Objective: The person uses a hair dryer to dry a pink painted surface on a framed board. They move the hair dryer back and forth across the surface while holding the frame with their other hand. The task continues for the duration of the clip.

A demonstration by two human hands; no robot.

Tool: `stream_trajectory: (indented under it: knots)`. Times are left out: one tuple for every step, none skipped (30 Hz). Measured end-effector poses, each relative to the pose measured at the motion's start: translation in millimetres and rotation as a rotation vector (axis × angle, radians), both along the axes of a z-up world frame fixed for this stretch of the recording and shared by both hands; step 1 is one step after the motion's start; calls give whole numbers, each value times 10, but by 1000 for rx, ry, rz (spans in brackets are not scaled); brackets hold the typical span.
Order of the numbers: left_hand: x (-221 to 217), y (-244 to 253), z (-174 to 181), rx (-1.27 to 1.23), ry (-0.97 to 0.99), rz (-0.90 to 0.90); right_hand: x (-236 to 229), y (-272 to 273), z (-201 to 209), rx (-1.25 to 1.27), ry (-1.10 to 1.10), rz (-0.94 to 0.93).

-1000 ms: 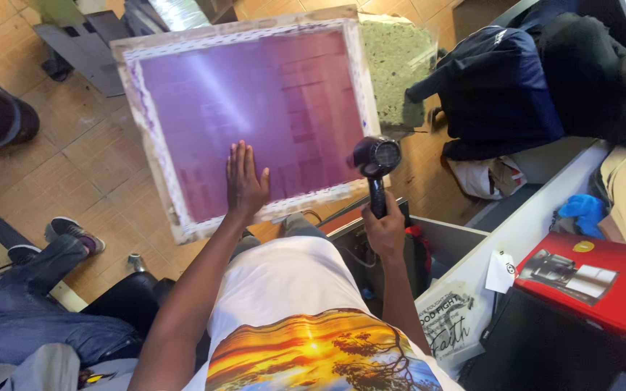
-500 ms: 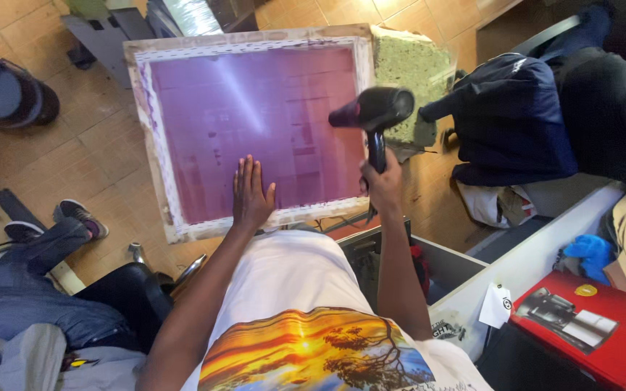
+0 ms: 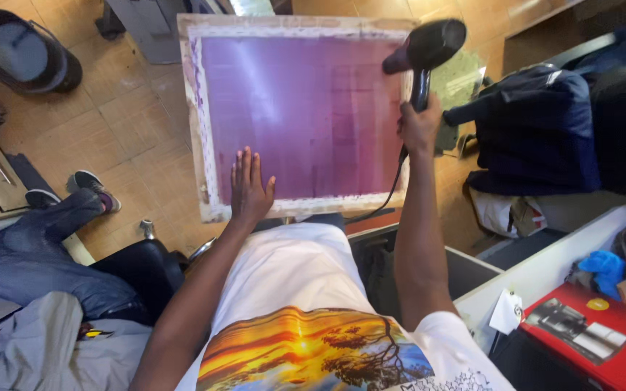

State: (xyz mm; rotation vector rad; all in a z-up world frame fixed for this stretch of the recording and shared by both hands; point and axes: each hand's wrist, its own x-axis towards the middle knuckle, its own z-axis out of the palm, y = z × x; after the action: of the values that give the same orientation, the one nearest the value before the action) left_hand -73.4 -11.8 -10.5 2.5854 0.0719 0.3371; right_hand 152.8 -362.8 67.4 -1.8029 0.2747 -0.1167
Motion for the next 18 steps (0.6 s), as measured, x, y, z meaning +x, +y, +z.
stream_trajectory:
  knots:
    - [-54, 30, 23, -4, 29, -10, 26, 22, 11, -48, -42, 0]
    - [-16, 44, 40, -9, 43, -11, 165, 53, 54, -96, -100, 10]
    - [-45, 55, 19, -11, 34, -5, 216, 45, 8, -98, -109, 16]
    - [-85, 73, -4, -32, 79, -14, 270, 53, -42, -84, -104, 1]
    - [-121, 86, -25, -55, 123, -23, 329, 59, -90, -69, -99, -13]
    - [-140, 87, -45, -59, 120, -20, 328, 128, -42, -73, -102, -9]
    - [-150, 80, -65, -38, 118, -22, 334, 189, 6, -165, -96, -13]
    - [-143, 67, -95, -18, 115, -26, 350, 241, 51, -259, -91, -20]
    - [-159, 17, -71, -23, 110, -25, 357, 292, 42, -264, -96, -18]
    - [-156, -7, -46, -26, 99, -19, 385, 369, 25, -165, -86, 13]
    - [-159, -28, -28, -28, 88, -14, 409, 450, 2, -66, -74, 45]
    - [-154, -37, -50, -29, 97, -6, 407, 536, -15, -67, -66, 53]
    - [-150, -42, -78, -10, 92, -7, 404, 626, -38, -22, -44, 84]
    - [-128, -54, -105, 11, 85, -6, 422, 714, -59, 26, -23, 116]
    - [-204, -68, -90, 11, 92, 4, 323, 764, -121, 27, -16, 125]
    - [-189, -63, -84, 35, 89, 2, 298, 827, -154, 74, 24, 141]
    - [-175, -57, -73, 60, 87, 0, 273, 891, -183, 121, 64, 157]
    - [-182, -59, -86, 60, 88, 11, 204, 964, -69, 122, 65, 168]
